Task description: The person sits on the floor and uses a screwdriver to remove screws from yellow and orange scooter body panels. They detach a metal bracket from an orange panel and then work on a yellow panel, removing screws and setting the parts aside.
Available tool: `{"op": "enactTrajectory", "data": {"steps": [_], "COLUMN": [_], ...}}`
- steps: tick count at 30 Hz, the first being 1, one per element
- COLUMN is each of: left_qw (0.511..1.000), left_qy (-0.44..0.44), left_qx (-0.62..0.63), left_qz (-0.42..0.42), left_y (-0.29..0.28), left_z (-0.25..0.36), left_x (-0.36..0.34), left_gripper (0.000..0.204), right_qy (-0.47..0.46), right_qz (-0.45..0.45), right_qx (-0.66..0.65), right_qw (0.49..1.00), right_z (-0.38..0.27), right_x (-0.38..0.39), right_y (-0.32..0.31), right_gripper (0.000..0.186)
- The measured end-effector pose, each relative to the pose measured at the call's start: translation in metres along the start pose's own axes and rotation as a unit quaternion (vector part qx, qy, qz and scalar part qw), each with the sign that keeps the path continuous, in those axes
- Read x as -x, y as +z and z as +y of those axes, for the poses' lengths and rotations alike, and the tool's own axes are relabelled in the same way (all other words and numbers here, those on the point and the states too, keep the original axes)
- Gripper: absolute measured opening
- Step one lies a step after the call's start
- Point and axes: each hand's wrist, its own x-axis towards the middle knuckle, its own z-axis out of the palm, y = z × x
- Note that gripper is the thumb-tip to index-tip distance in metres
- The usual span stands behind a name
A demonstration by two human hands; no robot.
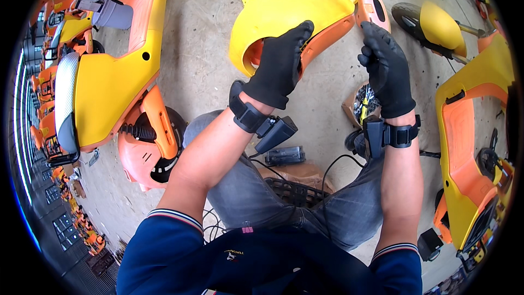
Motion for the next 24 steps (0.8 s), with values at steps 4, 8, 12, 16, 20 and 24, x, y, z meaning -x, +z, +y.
{"op": "enactTrajectory", "data": {"steps": [4, 8, 12, 16, 20, 24], "left_qw": [0.993, 0.991, 0.982, 0.982, 0.976, 0.979], "left_qy": [0.048, 0.049, 0.034, -0.024, 0.018, 0.017], "left_qx": [-0.099, -0.099, -0.125, -0.069, -0.113, -0.111], "left_qz": [-0.046, -0.074, -0.136, -0.172, -0.185, -0.169], "left_y": [-0.007, -0.008, -0.010, -0.007, -0.007, -0.011], "left_z": [0.001, 0.000, 0.004, 0.010, 0.010, 0.006], "left_x": [-0.003, -0.002, -0.001, -0.004, -0.004, -0.003], "left_gripper": [0.025, 0.029, 0.034, 0.032, 0.031, 0.034], "right_qy": [-0.009, -0.084, -0.153, -0.120, -0.022, -0.023], "right_qz": [0.027, 0.064, 0.060, 0.037, 0.003, -0.007], "right_qx": [0.148, 0.158, 0.209, 0.273, 0.274, 0.289], "right_qw": [0.989, 0.982, 0.964, 0.954, 0.961, 0.957], "right_z": [-0.008, -0.003, -0.004, -0.008, -0.017, -0.020], "right_x": [0.001, 0.001, 0.003, 0.005, 0.009, 0.008], "right_y": [0.001, 0.011, 0.016, 0.012, 0.009, 0.009], "right_gripper": [0.026, 0.027, 0.029, 0.032, 0.036, 0.035]}}
